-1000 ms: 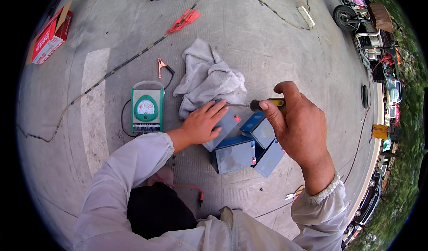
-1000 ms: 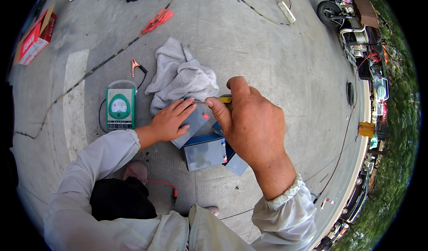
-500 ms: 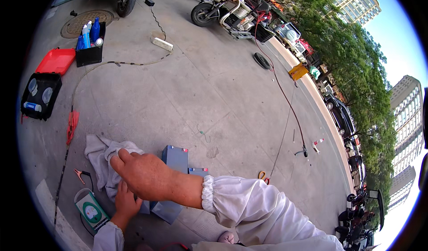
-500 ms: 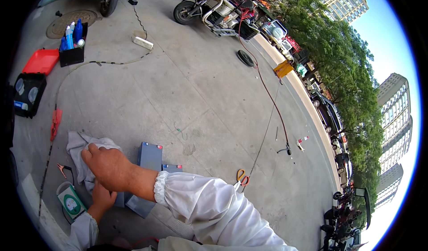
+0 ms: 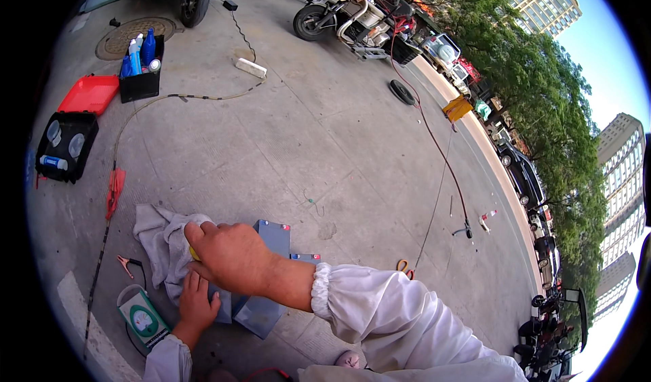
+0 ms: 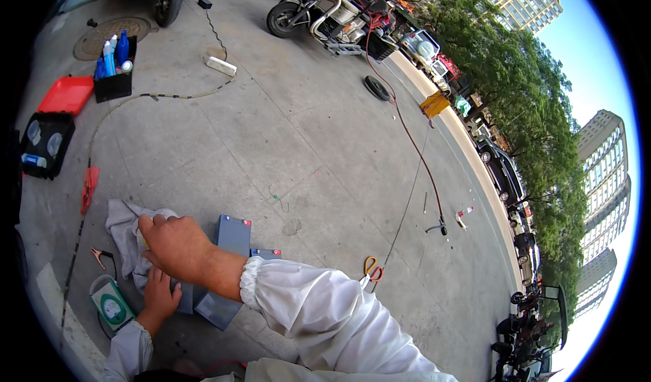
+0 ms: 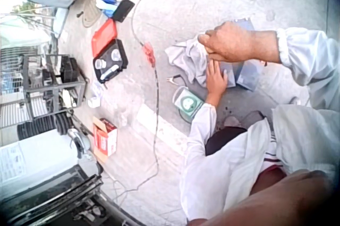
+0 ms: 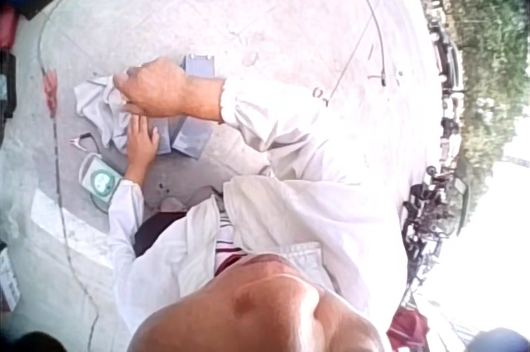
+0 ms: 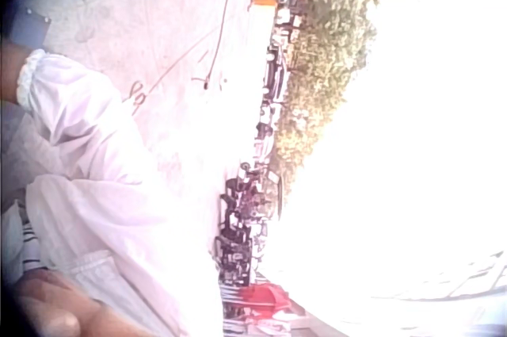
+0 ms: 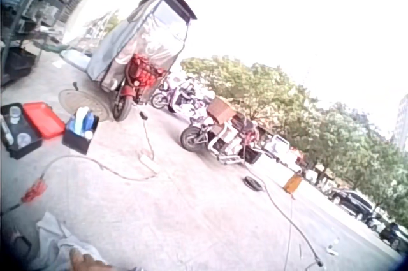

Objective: The person uses a yellow screwdriver to test the terminals of several gray rectangular batteries arranged on the floor. The person repeatedly touches the screwdriver to the positive and negative terminals of each battery, likely checking for voltage or continuity.

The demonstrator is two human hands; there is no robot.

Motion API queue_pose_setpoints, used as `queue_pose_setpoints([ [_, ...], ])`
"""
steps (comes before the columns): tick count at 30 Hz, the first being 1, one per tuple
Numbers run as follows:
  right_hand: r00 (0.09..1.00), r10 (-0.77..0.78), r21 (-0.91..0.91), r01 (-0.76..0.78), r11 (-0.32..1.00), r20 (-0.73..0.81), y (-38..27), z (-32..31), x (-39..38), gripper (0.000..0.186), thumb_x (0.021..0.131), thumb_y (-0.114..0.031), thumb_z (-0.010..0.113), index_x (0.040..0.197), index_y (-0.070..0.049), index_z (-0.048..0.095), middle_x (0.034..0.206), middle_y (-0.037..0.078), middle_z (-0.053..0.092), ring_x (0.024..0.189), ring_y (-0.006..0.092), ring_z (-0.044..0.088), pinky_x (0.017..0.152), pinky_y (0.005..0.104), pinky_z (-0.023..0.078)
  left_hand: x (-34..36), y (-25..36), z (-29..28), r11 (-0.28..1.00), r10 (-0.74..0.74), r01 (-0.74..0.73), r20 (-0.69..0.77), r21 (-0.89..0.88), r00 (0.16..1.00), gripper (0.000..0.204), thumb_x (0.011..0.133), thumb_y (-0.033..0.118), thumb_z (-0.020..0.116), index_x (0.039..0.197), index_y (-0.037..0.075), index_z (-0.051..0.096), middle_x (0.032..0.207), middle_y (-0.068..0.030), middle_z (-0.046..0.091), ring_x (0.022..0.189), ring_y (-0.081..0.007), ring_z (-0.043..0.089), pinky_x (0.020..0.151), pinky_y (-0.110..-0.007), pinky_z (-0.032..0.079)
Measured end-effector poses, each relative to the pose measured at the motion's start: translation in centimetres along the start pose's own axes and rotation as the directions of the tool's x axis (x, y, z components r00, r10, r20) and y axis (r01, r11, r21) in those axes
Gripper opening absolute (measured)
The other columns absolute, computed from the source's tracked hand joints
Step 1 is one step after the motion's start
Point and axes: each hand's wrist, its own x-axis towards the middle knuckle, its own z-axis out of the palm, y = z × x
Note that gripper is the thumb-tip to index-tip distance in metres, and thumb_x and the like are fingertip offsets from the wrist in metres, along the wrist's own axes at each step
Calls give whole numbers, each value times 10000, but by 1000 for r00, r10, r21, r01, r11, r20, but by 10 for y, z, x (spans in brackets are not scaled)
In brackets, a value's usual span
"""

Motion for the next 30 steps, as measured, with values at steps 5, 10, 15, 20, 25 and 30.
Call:
queue_pose_setpoints([
  [5, 999, -47, -32, 46, 998, -24, 3, 2, -6, 389, 863, -287, 728, 1024, -29, 485, 816, 152, 653, 694, 359, 694, 569, 448, 548, 0, 0, 2, 1000, 0, 0, 14, -11, 1000, 677, 793, 178, 704, 1392, -43, 478, 1468, -271, 418, 1366, -489, 391, 1119, -523, 384],
  [10, 997, 73, -50, -72, 996, 8, -7, -10, -2, 407, 881, -329, 721, 1019, -29, 483, 797, 158, 647, 667, 357, 689, 546, 451, 539, -1, -3, 2, 1000, 18, -18, -7, 13, 1000, 682, 787, 200, 716, 1376, -57, 490, 1448, -283, 436, 1348, -494, 414, 1133, -521, 377],
  [15, 999, -32, -48, 31, 998, -14, -1, 1, -4, 441, 897, -383, 714, 1012, -28, 478, 790, 160, 647, 649, 359, 685, 531, 451, 533, 0, 1, 0, 1000, 23, -23, -8, -2, 1000, 686, 785, 197, 716, 1382, -54, 488, 1454, -277, 437, 1352, -493, 411, 1134, -518, 377],
  [20, 998, 64, -65, -65, 996, -17, -4, -7, -2, 440, 890, -379, 719, 1012, -29, 482, 766, 161, 653, 644, 357, 688, 526, 445, 531, 1, 2, -1, 1000, 31, -31, -36, -1, 999, 672, 781, 193, 714, 1369, -53, 500, 1432, -267, 453, 1346, -487, 416, 1130, -512, 383],
  [25, 999, -16, -33, 18, 999, 37, -3, -3, -3, 444, 883, -383, 719, 1016, -26, 492, 748, 150, 659, 649, 362, 689, 527, 443, 532, 1, 2, -3, 1000, 4, -4, 6, -20, 1000, 669, 768, 187, 724, 1355, -53, 511, 1396, -262, 473, 1338, -486, 425, 1124, -507, 390],
  [30, 983, 93, -31, -89, 996, 160, -4, -11, 2, 396, 873, -303, 718, 1070, -40, 496, 950, 198, 650, 721, 374, 695, 580, 461, 550, 1, 2, -1, 1000, 15, -15, -13, 9, 1000, 689, 770, 180, 724, 1382, -36, 495, 1422, -262, 463, 1349, -488, 417, 1121, -507, 391],
])
